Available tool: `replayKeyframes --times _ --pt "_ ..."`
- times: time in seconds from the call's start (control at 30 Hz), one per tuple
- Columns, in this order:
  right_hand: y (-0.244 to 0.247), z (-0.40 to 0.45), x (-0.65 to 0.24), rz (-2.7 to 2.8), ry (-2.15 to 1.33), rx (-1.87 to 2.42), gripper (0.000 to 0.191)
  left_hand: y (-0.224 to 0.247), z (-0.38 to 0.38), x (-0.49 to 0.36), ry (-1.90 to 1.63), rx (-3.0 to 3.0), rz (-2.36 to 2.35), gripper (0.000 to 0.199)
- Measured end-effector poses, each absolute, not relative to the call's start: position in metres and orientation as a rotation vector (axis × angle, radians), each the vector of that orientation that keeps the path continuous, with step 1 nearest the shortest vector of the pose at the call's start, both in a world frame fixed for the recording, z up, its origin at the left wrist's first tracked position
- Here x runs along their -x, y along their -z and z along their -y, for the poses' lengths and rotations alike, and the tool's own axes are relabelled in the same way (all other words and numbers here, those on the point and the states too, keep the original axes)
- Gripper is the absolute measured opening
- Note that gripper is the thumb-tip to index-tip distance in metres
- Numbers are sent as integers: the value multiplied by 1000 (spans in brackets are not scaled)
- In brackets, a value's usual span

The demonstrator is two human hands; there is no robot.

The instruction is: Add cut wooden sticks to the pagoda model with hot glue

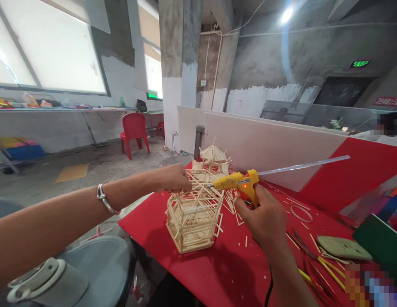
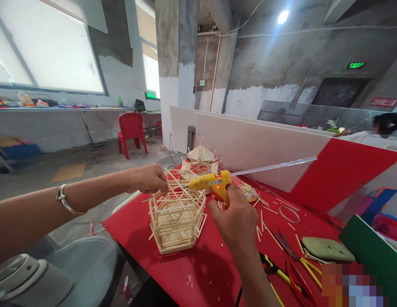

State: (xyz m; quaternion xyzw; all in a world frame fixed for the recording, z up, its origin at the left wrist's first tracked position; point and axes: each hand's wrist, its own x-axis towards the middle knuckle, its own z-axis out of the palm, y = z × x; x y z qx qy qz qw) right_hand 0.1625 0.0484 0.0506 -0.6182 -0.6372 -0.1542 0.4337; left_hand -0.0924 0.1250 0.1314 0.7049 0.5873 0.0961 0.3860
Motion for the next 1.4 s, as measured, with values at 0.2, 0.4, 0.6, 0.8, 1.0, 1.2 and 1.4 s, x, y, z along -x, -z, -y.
replayKeyframes --times 0.2,0.4,0.6,0.8,1.0,1.2,1.4 --pt "-46 -49 -162 1595 395 1551 25 -131 -124 90 -238 -1796 -1510 23" --pt "-47 -48 -164 1590 372 1561 24 -130 -125 88 -233 -1810 -1513 22" --pt "-46 -48 -165 1587 387 1564 26 -128 -125 90 -231 -1834 -1513 23" --pt "-46 -48 -165 1586 376 1556 29 -127 -127 88 -215 -1860 -1530 20" --pt "-44 -47 -167 1590 401 1559 29 -127 -126 87 -208 -1875 -1524 19" --pt "-44 -47 -167 1594 396 1547 27 -125 -125 88 -200 -1864 -1533 13" --pt "-42 -48 -169 1598 415 1566 29 -126 -123 89 -179 -1848 -1544 11"
